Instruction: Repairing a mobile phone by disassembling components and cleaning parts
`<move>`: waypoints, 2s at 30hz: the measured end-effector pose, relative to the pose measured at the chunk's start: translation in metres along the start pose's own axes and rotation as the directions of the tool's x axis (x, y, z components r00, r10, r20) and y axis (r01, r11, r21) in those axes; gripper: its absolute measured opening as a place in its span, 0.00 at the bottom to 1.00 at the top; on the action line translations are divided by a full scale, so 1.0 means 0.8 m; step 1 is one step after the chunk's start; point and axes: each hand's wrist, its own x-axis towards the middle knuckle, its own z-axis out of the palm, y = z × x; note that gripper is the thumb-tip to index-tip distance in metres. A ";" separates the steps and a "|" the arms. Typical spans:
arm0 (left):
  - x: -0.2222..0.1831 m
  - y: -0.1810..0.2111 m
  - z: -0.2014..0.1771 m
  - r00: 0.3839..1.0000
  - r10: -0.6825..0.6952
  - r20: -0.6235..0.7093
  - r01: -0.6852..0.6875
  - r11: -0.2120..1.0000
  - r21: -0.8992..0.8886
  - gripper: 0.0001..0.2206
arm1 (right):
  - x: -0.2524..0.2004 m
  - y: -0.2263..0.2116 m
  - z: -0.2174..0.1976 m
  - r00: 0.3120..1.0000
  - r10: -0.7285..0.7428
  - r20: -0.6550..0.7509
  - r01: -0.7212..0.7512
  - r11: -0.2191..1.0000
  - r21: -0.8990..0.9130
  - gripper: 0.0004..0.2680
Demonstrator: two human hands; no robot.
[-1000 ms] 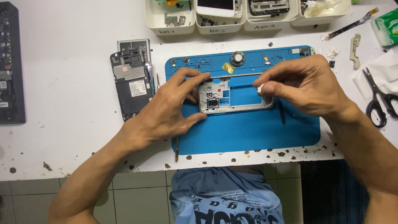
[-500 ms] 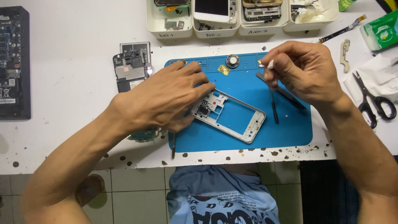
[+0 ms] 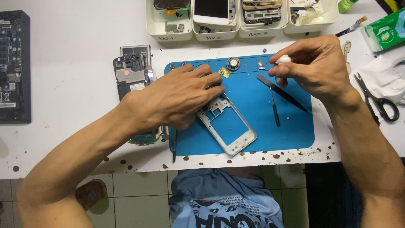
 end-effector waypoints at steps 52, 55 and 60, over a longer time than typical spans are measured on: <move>-0.035 0.077 0.052 0.875 -0.051 -0.481 0.100 0.992 0.076 0.17 | 0.033 -0.013 0.099 0.832 -0.180 0.525 0.531 0.534 -0.658 0.09; -0.034 0.077 0.054 0.858 -0.064 -0.509 0.088 0.996 0.023 0.16 | 0.037 -0.011 0.109 0.801 -0.083 0.592 0.578 0.365 -0.730 0.10; -0.032 0.079 0.056 0.813 -0.065 -0.578 0.047 0.998 -0.046 0.11 | 0.034 -0.015 0.122 0.743 -0.071 0.665 0.668 0.042 -0.743 0.03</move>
